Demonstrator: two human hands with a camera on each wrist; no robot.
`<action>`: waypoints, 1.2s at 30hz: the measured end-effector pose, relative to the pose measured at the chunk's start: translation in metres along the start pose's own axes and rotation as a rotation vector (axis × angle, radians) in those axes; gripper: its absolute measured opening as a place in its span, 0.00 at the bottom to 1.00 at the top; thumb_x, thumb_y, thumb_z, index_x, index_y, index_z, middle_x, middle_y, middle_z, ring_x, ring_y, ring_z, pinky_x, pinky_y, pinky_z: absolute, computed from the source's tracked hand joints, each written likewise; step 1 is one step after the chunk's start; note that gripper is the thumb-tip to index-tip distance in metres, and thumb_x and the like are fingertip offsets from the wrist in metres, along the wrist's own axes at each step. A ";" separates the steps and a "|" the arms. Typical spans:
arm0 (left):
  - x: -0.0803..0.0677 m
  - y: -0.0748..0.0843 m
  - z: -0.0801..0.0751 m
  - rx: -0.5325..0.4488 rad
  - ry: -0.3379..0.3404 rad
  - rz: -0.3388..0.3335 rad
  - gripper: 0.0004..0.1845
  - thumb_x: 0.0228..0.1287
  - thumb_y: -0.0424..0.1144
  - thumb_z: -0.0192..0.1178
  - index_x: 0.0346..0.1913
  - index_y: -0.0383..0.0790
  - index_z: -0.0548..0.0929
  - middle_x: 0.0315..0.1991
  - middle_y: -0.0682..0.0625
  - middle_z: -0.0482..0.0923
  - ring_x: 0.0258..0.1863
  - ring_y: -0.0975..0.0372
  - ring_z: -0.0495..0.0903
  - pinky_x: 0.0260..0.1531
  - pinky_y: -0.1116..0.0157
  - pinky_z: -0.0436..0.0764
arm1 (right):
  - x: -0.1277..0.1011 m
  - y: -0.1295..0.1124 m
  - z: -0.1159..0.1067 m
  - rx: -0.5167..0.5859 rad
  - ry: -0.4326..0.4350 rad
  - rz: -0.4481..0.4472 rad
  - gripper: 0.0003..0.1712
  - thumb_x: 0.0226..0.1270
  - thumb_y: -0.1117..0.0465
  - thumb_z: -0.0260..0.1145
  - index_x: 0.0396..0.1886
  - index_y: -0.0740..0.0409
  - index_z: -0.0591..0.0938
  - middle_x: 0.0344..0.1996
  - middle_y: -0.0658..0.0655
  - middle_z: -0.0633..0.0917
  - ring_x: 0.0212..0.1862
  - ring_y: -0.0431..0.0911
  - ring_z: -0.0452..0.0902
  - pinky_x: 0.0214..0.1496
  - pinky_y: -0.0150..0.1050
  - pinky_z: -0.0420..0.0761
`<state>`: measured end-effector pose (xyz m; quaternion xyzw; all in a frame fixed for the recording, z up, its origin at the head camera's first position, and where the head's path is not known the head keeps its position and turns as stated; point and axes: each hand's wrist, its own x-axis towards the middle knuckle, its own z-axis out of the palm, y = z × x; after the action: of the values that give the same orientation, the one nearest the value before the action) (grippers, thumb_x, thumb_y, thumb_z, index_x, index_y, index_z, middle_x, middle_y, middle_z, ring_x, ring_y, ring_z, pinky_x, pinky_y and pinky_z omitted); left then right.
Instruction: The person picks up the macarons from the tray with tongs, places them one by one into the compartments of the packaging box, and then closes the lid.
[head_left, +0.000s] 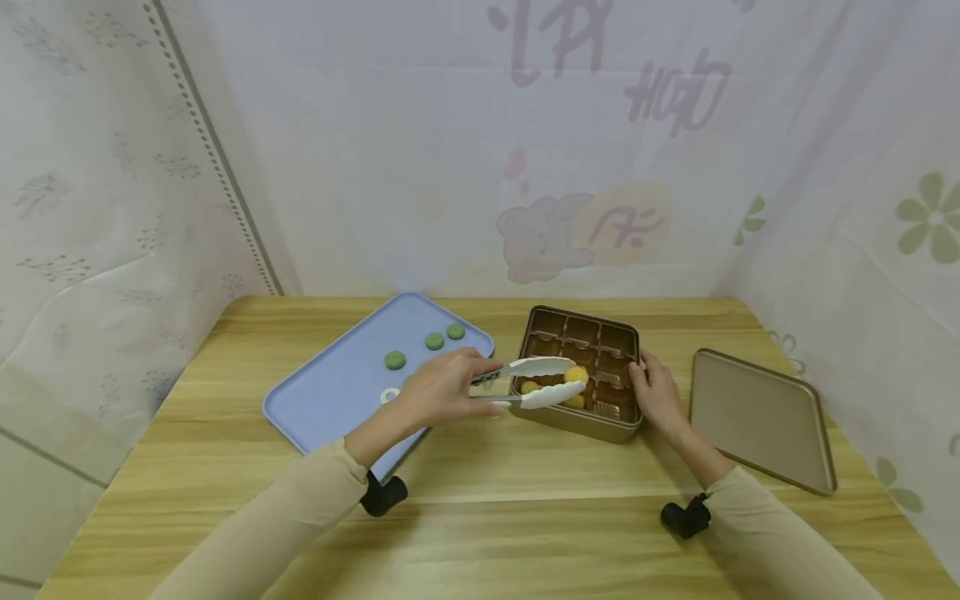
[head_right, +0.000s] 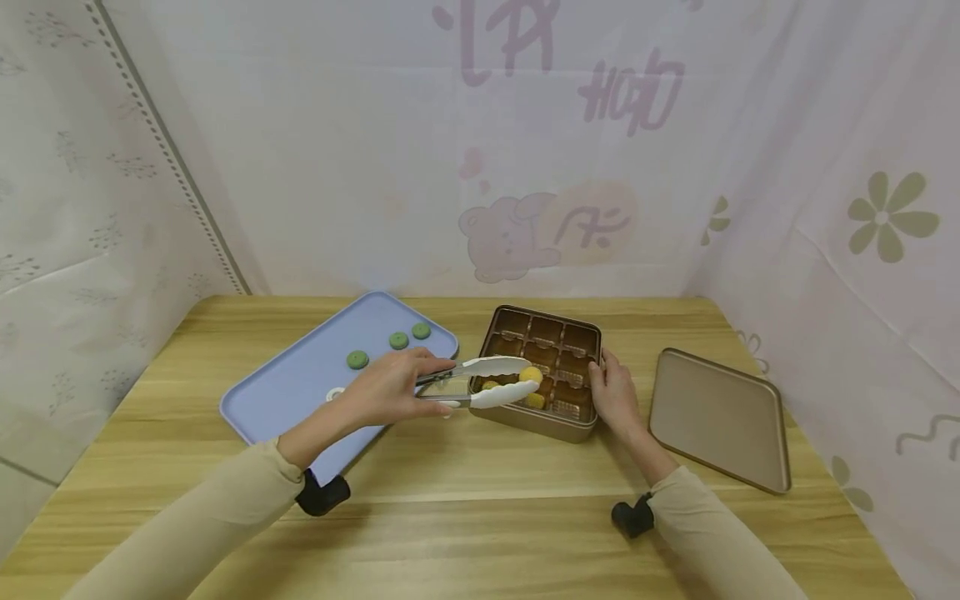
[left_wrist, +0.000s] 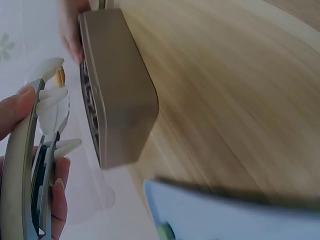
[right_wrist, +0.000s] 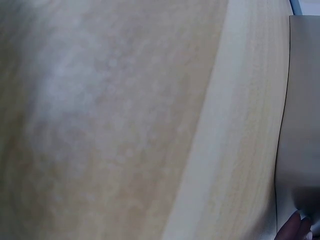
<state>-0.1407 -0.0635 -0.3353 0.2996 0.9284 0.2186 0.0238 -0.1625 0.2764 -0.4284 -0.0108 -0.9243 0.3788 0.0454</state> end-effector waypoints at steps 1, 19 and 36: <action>0.004 0.003 0.002 -0.004 -0.013 -0.003 0.34 0.51 0.49 0.74 0.61 0.41 0.80 0.38 0.48 0.80 0.27 0.64 0.68 0.24 0.71 0.64 | 0.000 0.000 0.000 0.003 0.000 -0.002 0.30 0.81 0.59 0.42 0.72 0.76 0.58 0.48 0.79 0.78 0.50 0.68 0.77 0.55 0.61 0.74; 0.041 0.036 0.028 0.037 -0.136 -0.049 0.34 0.52 0.54 0.73 0.63 0.49 0.79 0.50 0.50 0.82 0.30 0.65 0.72 0.26 0.69 0.71 | -0.002 -0.002 0.000 -0.008 0.007 -0.015 0.30 0.81 0.59 0.41 0.72 0.76 0.58 0.51 0.79 0.77 0.52 0.68 0.75 0.55 0.61 0.73; 0.050 0.042 0.030 0.027 -0.177 -0.055 0.33 0.52 0.54 0.73 0.62 0.48 0.80 0.62 0.49 0.78 0.30 0.64 0.69 0.19 0.71 0.64 | -0.001 -0.001 0.000 0.008 0.004 -0.026 0.29 0.81 0.60 0.41 0.72 0.76 0.58 0.55 0.80 0.75 0.54 0.70 0.76 0.59 0.62 0.73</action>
<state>-0.1532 0.0072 -0.3407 0.2923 0.9335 0.1779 0.1076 -0.1611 0.2760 -0.4281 0.0004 -0.9228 0.3817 0.0522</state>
